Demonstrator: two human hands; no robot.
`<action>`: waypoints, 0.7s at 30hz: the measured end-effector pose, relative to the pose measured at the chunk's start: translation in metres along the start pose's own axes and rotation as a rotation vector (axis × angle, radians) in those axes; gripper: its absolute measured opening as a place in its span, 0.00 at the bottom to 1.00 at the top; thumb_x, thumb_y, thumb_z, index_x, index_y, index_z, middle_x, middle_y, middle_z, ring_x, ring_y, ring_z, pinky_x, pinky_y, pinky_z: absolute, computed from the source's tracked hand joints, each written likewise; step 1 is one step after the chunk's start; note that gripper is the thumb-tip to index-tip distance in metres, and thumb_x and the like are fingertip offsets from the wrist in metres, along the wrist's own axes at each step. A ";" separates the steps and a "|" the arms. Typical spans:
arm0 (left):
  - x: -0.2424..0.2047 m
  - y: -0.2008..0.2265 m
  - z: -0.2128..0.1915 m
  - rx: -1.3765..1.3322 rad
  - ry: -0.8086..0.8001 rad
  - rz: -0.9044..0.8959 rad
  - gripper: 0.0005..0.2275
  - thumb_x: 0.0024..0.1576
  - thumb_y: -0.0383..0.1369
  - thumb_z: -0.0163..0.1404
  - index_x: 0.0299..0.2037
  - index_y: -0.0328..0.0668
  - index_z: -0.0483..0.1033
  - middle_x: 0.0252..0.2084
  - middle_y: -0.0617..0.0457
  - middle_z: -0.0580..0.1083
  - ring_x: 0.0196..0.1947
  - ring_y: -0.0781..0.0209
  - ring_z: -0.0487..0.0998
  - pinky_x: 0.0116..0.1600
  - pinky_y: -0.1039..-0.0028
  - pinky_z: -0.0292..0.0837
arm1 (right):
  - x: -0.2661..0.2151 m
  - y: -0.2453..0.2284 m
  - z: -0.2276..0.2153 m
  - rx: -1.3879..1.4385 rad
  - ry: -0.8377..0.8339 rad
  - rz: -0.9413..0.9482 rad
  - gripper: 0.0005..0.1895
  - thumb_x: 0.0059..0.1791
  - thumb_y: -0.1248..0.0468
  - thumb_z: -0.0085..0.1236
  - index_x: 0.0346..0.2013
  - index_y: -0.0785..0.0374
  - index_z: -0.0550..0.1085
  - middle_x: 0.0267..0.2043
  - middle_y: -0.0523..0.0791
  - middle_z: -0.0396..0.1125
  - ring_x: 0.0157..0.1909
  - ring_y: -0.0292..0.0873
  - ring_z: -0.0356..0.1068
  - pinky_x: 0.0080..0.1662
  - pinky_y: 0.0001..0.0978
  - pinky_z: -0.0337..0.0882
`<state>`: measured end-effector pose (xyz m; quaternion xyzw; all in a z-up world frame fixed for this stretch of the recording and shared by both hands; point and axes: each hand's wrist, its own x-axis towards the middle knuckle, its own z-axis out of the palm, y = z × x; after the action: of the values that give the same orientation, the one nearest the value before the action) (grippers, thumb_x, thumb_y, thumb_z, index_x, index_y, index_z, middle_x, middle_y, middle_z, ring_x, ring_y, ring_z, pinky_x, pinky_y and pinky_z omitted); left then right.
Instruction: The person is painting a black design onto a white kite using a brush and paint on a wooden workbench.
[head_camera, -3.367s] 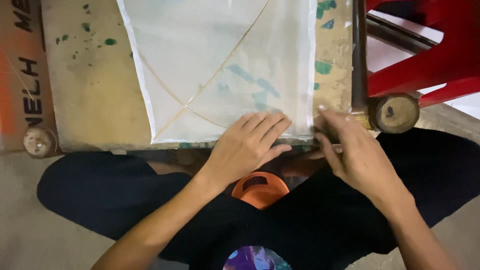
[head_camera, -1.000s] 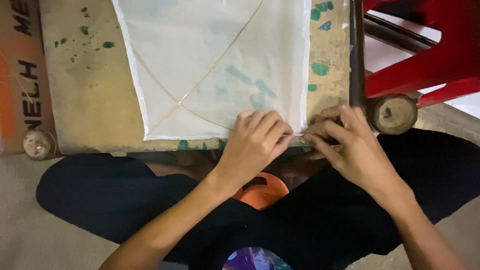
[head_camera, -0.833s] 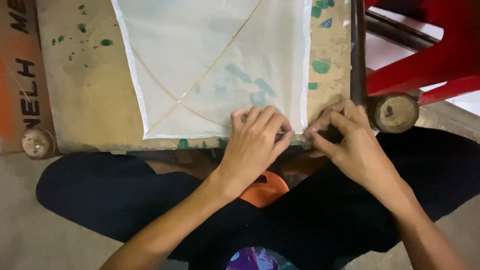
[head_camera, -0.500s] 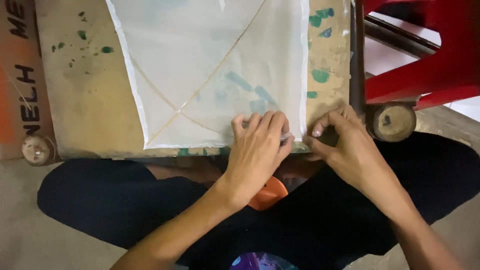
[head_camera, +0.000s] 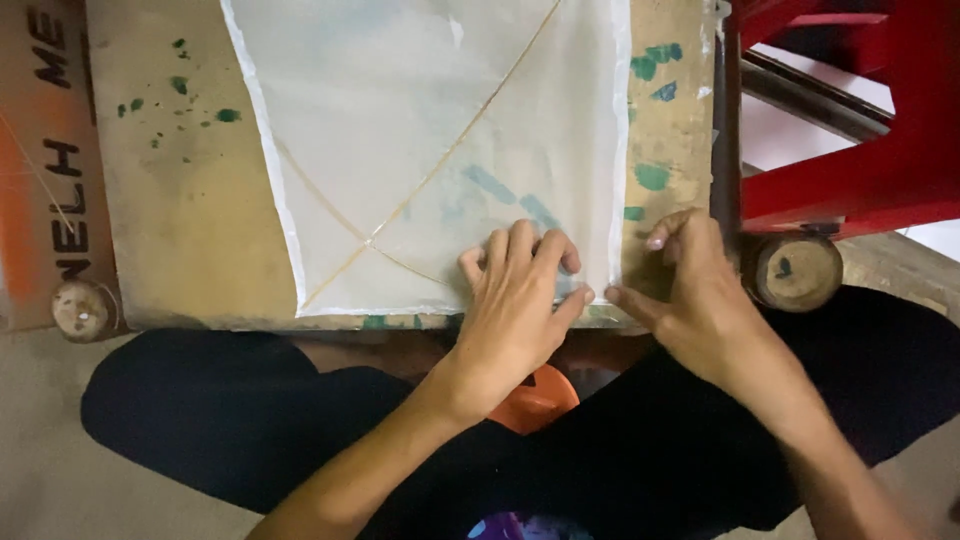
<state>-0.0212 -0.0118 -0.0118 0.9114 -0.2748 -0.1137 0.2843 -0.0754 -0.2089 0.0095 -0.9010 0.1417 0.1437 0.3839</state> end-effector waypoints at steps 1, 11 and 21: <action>0.000 0.000 0.001 -0.005 -0.006 -0.003 0.13 0.54 0.42 0.60 0.43 0.54 0.70 0.41 0.56 0.63 0.47 0.53 0.66 0.51 0.60 0.53 | -0.002 -0.006 -0.002 -0.001 -0.005 0.006 0.28 0.45 0.62 0.70 0.46 0.58 0.57 0.47 0.47 0.55 0.48 0.43 0.57 0.49 0.38 0.62; -0.002 -0.002 0.002 0.012 -0.003 -0.008 0.12 0.54 0.42 0.59 0.42 0.56 0.70 0.42 0.57 0.63 0.47 0.54 0.65 0.52 0.59 0.53 | -0.008 -0.004 0.006 0.024 0.012 -0.156 0.23 0.49 0.65 0.64 0.43 0.60 0.55 0.41 0.43 0.49 0.40 0.41 0.49 0.43 0.34 0.56; -0.002 -0.006 -0.005 0.007 -0.041 0.006 0.13 0.53 0.44 0.61 0.43 0.58 0.71 0.42 0.60 0.66 0.48 0.55 0.67 0.54 0.58 0.53 | -0.011 0.001 -0.009 0.052 0.000 -0.074 0.24 0.48 0.67 0.65 0.45 0.60 0.56 0.45 0.44 0.52 0.46 0.40 0.54 0.49 0.33 0.61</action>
<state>-0.0182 -0.0041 -0.0108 0.9089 -0.2839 -0.1308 0.2758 -0.0845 -0.2144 0.0184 -0.8954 0.1120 0.1256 0.4122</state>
